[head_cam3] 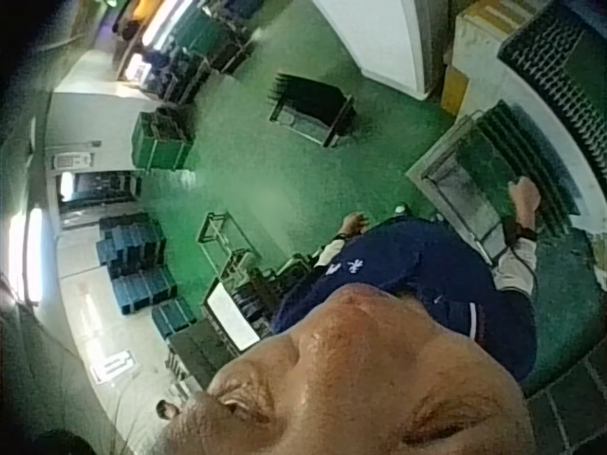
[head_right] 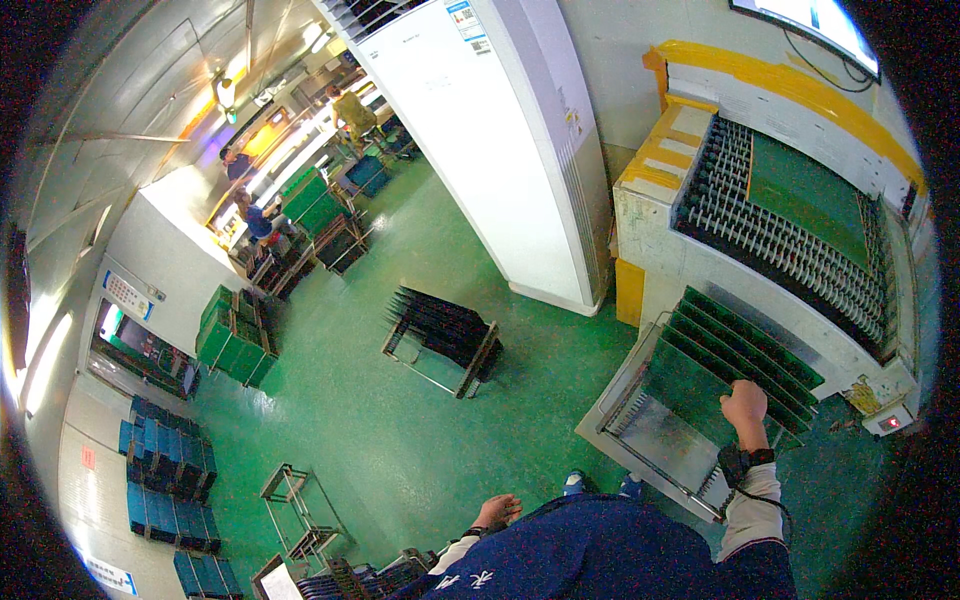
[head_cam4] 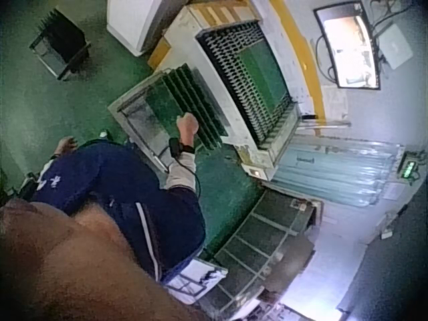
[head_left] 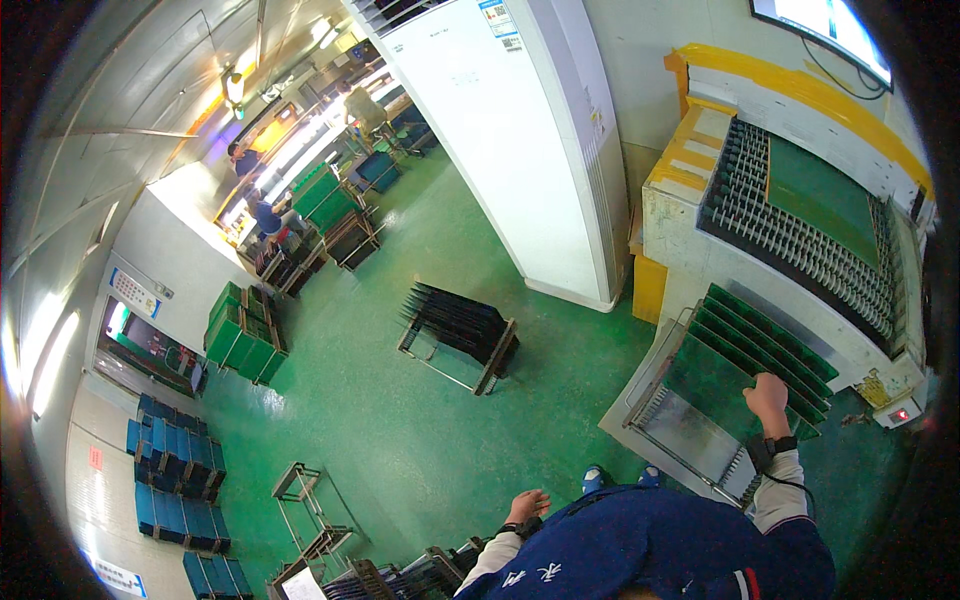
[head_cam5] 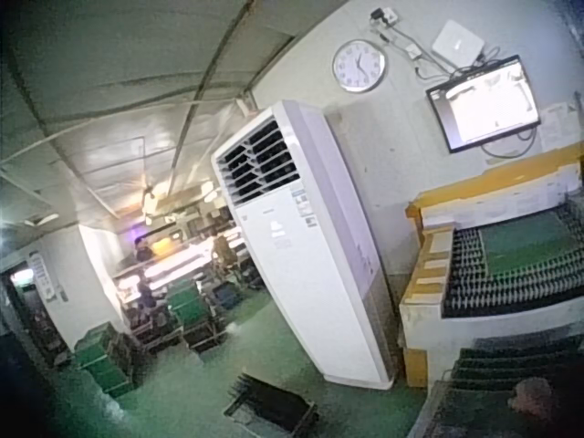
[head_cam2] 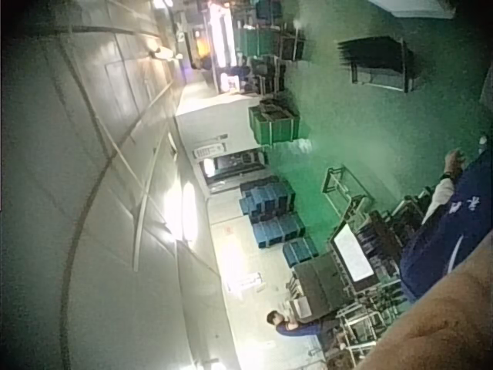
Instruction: Picking up green PCBs from a rack and feeding them into an automated processing machine.
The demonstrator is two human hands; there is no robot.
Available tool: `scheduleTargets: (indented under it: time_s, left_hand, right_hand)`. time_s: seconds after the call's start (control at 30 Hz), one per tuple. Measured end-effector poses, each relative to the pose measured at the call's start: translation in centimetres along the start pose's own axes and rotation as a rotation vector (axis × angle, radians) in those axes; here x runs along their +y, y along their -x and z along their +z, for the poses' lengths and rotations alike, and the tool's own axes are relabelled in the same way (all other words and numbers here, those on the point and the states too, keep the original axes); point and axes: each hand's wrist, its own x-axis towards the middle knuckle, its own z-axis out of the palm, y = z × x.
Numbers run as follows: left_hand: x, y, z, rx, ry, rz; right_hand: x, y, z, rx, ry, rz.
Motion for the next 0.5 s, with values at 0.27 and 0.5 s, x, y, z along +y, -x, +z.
scheduleTargets:
  time_s: [0.27, 0.5]
  left_hand:
    - [-0.2, -0.4, -0.2, -0.01, 0.001, -0.016]
    - [-0.6, -0.1, -0.3, -0.009, 0.007, 0.004]
  right_hand:
    - [0.2, -0.1, 0.4, 0.021, 0.013, -0.025]
    - [-0.7, 0.7, -1.1, -0.024, -0.017, -0.013]
